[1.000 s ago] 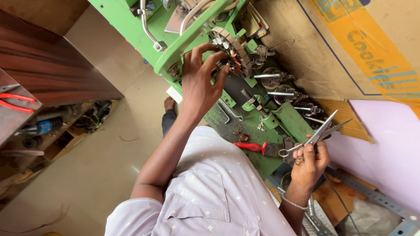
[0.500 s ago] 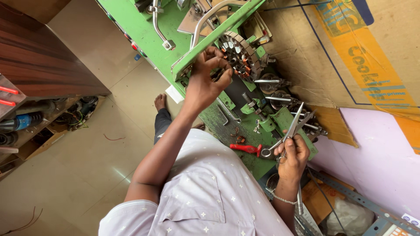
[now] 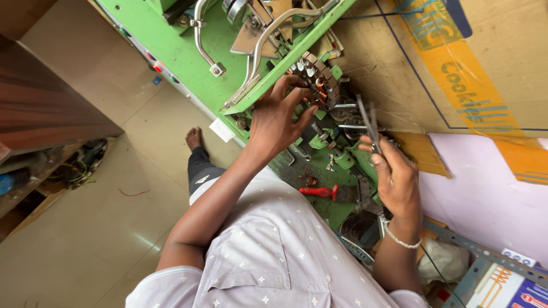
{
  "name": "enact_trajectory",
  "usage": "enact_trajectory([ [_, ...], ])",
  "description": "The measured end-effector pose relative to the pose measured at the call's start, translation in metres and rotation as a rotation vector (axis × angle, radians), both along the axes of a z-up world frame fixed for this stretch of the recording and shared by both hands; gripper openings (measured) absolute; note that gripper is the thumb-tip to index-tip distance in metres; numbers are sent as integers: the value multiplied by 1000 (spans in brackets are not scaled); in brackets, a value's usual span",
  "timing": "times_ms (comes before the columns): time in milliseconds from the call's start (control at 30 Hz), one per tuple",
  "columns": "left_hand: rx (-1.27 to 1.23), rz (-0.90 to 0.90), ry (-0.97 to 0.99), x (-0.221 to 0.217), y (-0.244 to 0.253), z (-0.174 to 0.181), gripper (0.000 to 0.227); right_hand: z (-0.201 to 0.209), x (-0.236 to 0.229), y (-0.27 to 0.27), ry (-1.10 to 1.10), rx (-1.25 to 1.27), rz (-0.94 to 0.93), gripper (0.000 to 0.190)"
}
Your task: The person adjusts and tightens components on a green industrial machine using a wrench and their hands. They manipulate copper wire coils and internal parts, then operate the machine's control panel to test the mechanism.
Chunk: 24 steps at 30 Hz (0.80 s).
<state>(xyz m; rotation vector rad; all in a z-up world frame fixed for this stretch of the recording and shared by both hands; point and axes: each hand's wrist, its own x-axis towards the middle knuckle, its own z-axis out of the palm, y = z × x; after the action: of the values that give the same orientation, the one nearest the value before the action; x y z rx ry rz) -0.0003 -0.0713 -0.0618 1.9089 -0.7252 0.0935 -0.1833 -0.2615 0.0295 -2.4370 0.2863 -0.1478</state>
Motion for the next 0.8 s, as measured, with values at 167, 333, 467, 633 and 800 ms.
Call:
enact_trajectory([
  [167, -45, -18, 32, -1, 2, -7, 24, 19, 33, 6, 132, -69, 101, 40],
  [333, -102, 33, -92, -2, -1, -12, 21, 23, 42, -3, 208, -156, 174, 46],
  [467, -88, -28, -82, -3, 2, -13, 21, 25, 38, -13, 308, -196, 145, 50],
  [633, -68, -107, -31, 4, 6, -9, 29, 26, 35, -16, 267, -186, 180, 50],
  [800, 1, -119, -159, 9, 6, -3, 32, 17, 17, -20, 170, 89, 49, 39],
])
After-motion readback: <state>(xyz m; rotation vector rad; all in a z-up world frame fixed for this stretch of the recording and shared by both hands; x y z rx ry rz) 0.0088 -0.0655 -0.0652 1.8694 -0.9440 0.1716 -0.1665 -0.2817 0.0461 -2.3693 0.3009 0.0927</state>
